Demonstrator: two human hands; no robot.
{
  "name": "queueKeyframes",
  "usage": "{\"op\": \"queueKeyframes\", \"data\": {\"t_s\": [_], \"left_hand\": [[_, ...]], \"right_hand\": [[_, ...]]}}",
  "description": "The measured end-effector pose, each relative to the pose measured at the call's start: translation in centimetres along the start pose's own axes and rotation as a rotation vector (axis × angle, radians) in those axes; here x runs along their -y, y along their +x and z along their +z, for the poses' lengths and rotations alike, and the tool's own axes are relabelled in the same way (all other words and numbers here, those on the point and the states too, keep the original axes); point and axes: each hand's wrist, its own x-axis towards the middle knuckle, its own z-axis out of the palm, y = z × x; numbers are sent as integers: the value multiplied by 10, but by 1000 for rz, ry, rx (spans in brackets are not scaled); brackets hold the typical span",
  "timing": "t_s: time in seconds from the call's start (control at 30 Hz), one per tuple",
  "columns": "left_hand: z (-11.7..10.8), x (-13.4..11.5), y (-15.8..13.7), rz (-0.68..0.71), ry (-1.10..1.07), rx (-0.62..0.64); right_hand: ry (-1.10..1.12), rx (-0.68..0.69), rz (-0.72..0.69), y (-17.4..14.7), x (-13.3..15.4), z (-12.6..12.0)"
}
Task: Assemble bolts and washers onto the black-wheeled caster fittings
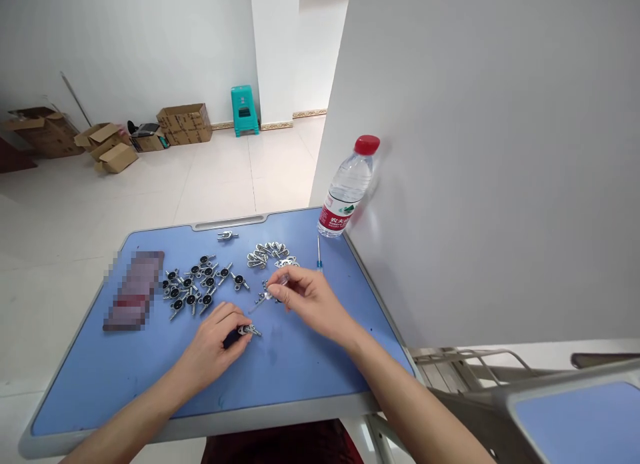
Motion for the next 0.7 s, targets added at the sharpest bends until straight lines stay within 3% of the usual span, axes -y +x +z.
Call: {"op": "queueKeyframes", "data": {"t_s": [0.17,0.7], "left_hand": [[0,0,0,-5,-10,11],[0,2,0,-16,-23,38]], "right_hand": [[-280,142,-195,-9,6,8],[-439,266,-290,-6,-2,15]]}}
